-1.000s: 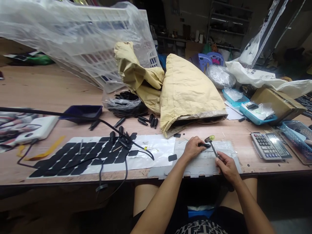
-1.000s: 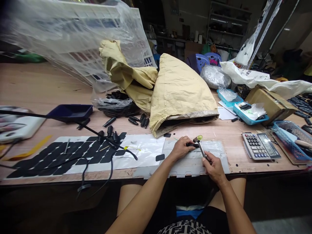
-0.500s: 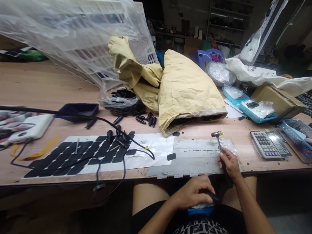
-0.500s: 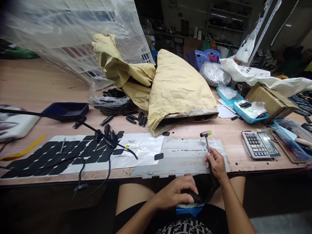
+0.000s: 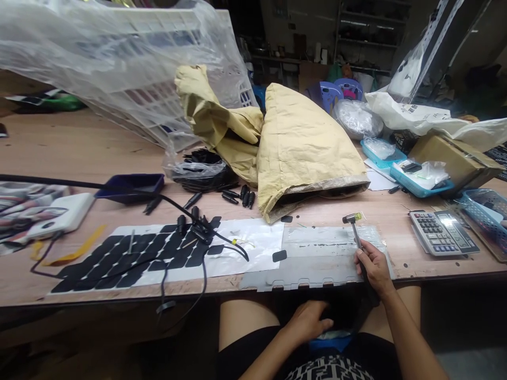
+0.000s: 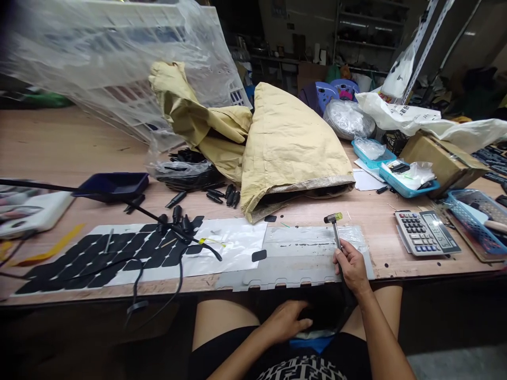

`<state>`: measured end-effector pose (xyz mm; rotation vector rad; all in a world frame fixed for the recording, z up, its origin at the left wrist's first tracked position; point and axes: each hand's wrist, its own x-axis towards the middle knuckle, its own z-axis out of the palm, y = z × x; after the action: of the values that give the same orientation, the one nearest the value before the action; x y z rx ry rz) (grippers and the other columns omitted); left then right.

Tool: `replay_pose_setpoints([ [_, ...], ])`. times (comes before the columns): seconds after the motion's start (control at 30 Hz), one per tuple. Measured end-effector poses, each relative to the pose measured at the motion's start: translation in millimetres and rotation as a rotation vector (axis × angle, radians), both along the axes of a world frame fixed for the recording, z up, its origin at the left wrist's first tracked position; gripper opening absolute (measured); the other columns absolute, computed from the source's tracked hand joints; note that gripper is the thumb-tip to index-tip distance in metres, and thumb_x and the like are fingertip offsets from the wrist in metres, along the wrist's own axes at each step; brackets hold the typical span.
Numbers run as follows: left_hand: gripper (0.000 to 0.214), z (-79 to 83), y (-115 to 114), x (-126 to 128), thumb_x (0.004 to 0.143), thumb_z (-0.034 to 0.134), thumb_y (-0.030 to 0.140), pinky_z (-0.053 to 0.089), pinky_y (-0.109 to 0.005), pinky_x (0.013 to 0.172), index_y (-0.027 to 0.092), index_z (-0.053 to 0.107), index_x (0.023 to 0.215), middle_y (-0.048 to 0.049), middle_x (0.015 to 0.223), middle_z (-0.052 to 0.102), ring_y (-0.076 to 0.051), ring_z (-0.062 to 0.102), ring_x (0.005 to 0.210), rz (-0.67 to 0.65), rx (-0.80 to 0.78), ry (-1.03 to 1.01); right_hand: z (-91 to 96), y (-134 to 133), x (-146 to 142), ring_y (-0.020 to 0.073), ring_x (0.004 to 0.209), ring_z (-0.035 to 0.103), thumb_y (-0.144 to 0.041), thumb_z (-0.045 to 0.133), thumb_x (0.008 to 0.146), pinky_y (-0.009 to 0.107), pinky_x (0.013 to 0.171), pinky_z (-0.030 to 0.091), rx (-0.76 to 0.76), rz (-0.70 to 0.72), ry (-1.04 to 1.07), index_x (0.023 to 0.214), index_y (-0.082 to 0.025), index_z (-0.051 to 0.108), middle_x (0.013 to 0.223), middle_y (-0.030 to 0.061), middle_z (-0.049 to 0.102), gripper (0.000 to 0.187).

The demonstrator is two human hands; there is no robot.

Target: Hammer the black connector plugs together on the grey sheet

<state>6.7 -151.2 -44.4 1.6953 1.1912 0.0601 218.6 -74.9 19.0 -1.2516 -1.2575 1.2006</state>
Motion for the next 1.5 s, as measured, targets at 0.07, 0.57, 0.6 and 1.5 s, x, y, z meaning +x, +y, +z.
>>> replay_pose_setpoints([
  [0.07, 0.037, 35.7, 13, -7, 0.080, 0.067, 0.041, 0.051, -0.031, 0.081, 0.022, 0.073, 0.110, -0.0063, 0.099, 0.073, -0.023, 0.067, 0.090, -0.189, -0.069, -0.210, -0.8, 0, 0, 0.0096, 0.043, 0.049, -0.043, 0.064, 0.087, 0.025, 0.044, 0.040, 0.001, 0.003, 0.002, 0.121, -0.013, 0.060, 0.065, -0.0041, 0.057, 0.045],
  [0.57, 0.027, 73.9, 262, 5, 0.083, 0.062, 0.035, 0.044, -0.039, 0.095, 0.016, 0.062, 0.101, -0.0142, 0.106, 0.062, -0.030, 0.055, 0.110, 1.012, 0.648, 0.095, -5.2, -1, 1, 0.0089, 0.044, 0.050, -0.039, 0.061, 0.090, 0.023, 0.043, 0.041, 0.038, 0.002, 0.003, 0.125, -0.015, 0.059, 0.066, -0.0044, 0.056, 0.043],
  [0.6, 0.026, 74.1, 267, 7, 0.082, 0.063, 0.036, 0.044, -0.041, 0.095, 0.016, 0.061, 0.099, -0.0148, 0.109, 0.062, -0.032, 0.054, 0.112, 1.001, 0.673, 0.132, -4.4, 0, 1, 0.0089, 0.044, 0.050, -0.039, 0.061, 0.090, 0.023, 0.043, 0.041, 0.034, 0.005, 0.005, 0.125, -0.015, 0.059, 0.066, -0.0044, 0.056, 0.042],
  [1.5, 0.019, 44.7, 149, -22, 0.080, 0.066, 0.025, 0.047, -0.029, 0.074, 0.023, 0.072, 0.098, -0.0007, 0.089, 0.071, -0.018, 0.060, 0.081, 0.614, 0.602, -0.221, -2.1, 1, 1, 0.0084, 0.043, 0.050, -0.039, 0.060, 0.090, 0.022, 0.043, 0.041, 0.033, -0.001, 0.004, 0.120, -0.015, 0.061, 0.066, -0.0045, 0.057, 0.039],
])
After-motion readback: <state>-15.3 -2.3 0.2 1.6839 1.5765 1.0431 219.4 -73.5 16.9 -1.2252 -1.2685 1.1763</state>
